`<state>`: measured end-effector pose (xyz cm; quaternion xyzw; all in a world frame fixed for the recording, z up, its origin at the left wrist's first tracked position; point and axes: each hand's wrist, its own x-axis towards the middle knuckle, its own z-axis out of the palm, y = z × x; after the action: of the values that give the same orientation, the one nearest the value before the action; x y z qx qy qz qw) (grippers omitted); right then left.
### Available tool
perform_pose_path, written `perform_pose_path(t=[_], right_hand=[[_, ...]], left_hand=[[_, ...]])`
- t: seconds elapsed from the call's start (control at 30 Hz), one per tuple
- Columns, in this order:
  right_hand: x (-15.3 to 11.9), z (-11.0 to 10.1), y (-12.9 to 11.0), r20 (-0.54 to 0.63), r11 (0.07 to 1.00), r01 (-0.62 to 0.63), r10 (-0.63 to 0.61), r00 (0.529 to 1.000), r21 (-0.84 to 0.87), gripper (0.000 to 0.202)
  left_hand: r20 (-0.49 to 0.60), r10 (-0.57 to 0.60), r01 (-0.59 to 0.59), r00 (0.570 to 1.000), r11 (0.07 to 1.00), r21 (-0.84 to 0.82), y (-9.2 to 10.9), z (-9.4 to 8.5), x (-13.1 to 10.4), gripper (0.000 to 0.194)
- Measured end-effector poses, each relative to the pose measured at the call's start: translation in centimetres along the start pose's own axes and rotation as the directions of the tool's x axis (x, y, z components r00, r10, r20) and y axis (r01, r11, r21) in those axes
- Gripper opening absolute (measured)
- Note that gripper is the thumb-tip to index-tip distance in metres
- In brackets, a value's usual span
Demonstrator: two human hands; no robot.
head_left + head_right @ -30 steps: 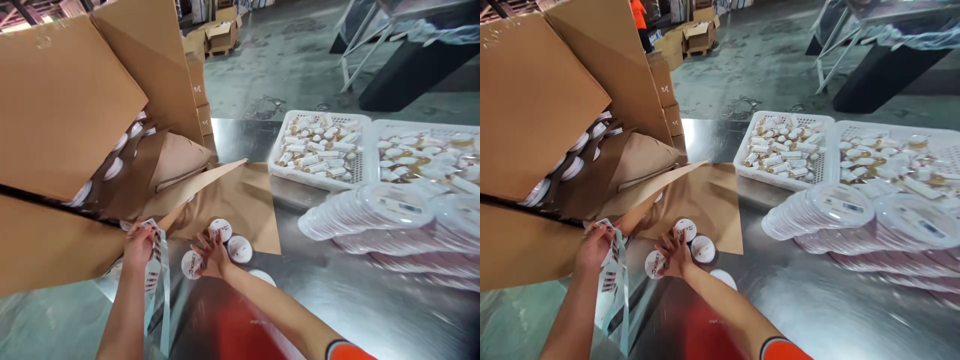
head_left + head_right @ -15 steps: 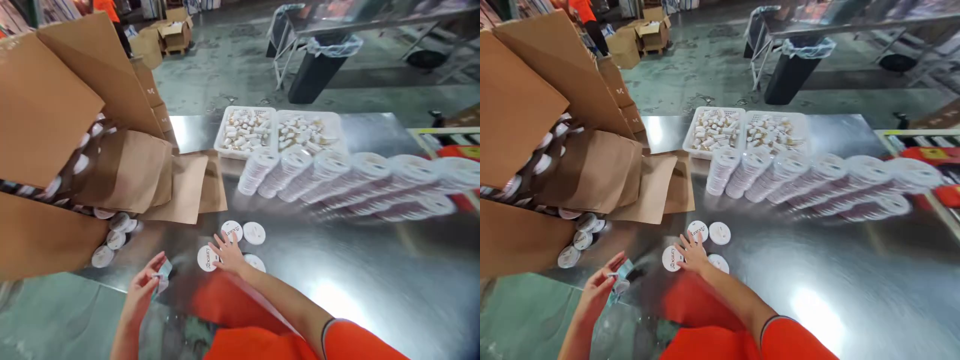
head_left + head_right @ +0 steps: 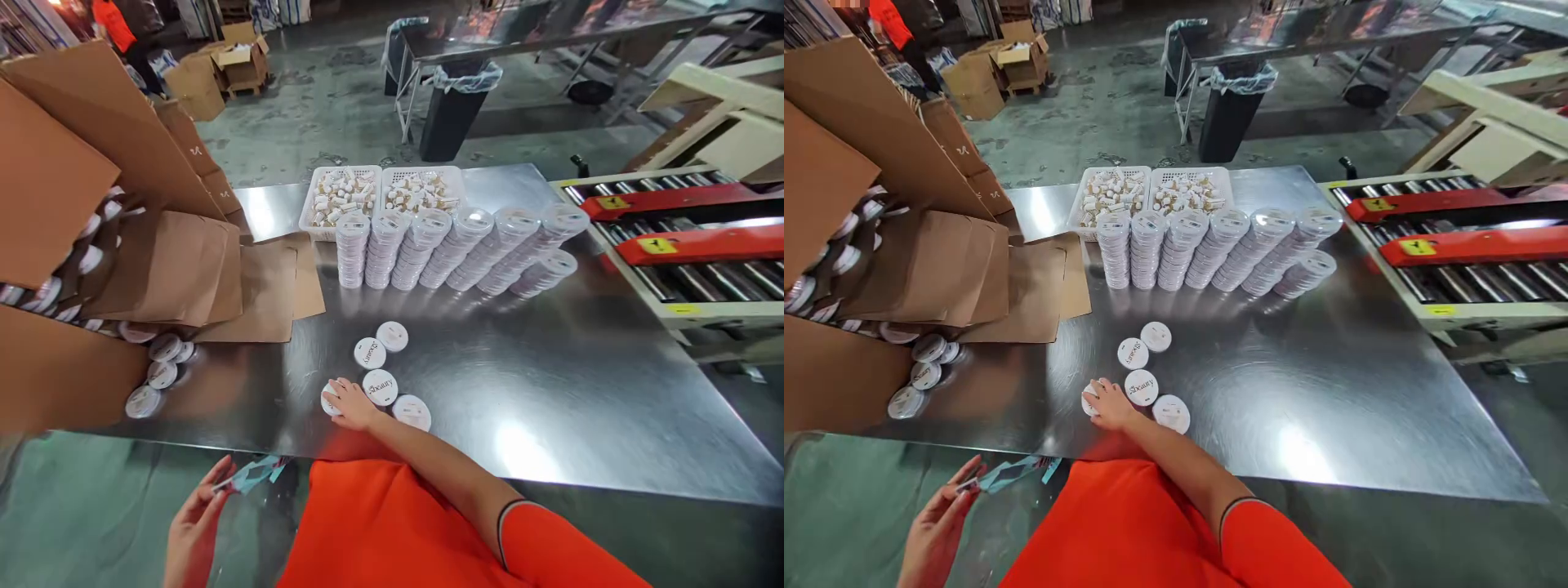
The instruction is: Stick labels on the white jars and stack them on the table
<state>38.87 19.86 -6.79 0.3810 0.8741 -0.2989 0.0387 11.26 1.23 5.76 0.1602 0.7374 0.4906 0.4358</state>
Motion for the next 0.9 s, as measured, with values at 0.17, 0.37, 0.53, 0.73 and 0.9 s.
perform_pose_path(t=[0.17,0.37,0.53,0.73,0.9], right_hand=[[1.4,-1.4,-1.9,0.054,0.906,-0.322,0.32,0.946,0.274,0.04],[1.0,-1.6,-1.1,0.018,0.861,-0.475,0.48,0.877,0.182,0.045],[-3.8,-1.8,0.6,-0.082,0.894,-0.432,0.443,0.893,0.12,0.038],[-11.0,-0.4,4.2,-0.258,0.781,-0.618,0.616,0.744,0.084,0.069],[-11.9,2.4,5.3,-0.254,0.752,-0.659,0.642,0.724,0.02,0.092]], left_hand=[[-0.067,0.036,-0.037,0.997,0.999,-0.026,0.7,-0.6,-0.9,0.044],[0.118,0.066,-0.08,0.991,0.99,0.12,-1.8,2.5,0.8,0.042],[0.538,0.168,-0.442,0.826,0.786,0.433,-3.3,10.4,4.5,0.023],[0.777,-0.059,-0.74,0.626,0.268,0.617,-3.6,19.8,7.3,0.011],[0.776,-0.153,-0.761,0.612,0.156,0.63,-5.6,20.2,6.6,0.013]])
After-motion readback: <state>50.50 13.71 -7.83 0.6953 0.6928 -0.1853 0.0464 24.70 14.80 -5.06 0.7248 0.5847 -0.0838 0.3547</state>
